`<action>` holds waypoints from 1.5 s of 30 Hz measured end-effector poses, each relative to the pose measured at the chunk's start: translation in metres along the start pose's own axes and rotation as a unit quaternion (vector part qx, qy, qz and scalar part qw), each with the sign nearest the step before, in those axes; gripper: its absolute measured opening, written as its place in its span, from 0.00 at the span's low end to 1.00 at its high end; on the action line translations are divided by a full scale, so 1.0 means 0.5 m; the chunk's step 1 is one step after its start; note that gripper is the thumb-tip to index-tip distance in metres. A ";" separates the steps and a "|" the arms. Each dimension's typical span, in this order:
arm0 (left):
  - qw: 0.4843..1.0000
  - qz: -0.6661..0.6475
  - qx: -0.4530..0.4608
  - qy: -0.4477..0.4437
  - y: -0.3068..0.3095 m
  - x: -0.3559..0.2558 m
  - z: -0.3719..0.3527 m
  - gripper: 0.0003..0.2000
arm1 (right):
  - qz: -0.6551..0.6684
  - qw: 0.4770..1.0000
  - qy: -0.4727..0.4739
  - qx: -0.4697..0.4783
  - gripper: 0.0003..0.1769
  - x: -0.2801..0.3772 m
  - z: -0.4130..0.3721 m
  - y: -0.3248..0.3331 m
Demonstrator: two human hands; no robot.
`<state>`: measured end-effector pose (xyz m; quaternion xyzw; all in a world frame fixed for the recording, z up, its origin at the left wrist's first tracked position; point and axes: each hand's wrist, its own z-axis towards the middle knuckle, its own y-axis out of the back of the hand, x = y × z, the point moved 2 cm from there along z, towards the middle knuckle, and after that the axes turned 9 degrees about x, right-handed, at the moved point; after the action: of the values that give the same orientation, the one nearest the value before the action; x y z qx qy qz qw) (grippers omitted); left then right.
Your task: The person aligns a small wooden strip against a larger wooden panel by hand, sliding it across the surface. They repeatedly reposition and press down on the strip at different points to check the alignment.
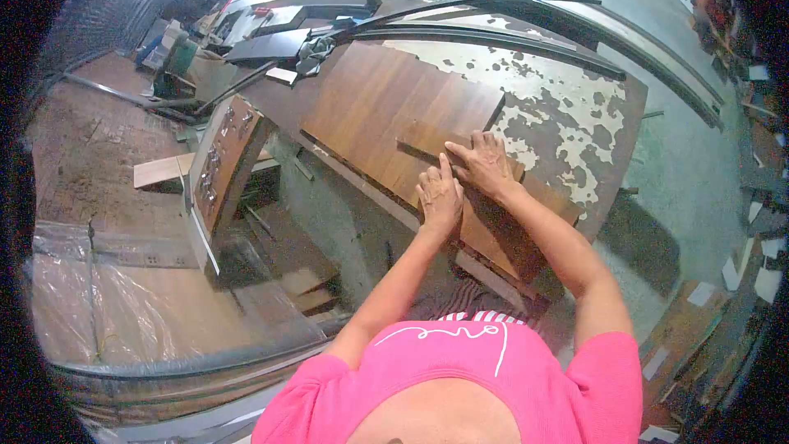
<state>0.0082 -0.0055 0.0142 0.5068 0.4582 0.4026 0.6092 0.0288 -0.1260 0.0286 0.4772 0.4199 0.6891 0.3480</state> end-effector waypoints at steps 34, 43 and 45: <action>0.995 0.007 0.031 0.097 -0.014 0.463 0.644 0.24 | -0.091 0.995 -0.033 -0.024 0.23 0.065 0.754 -0.226; 0.996 0.005 0.059 0.060 0.014 0.411 0.528 0.15 | -0.050 0.997 -0.061 0.001 0.25 0.086 0.595 -0.208; 0.995 0.010 0.082 0.047 0.042 0.359 0.442 0.14 | -0.033 0.997 -0.070 0.005 0.25 0.095 0.508 -0.194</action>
<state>0.2671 0.1142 0.0227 0.5405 0.5123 0.3932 0.5392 0.2635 0.0178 0.0062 0.5121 0.4134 0.6399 0.3968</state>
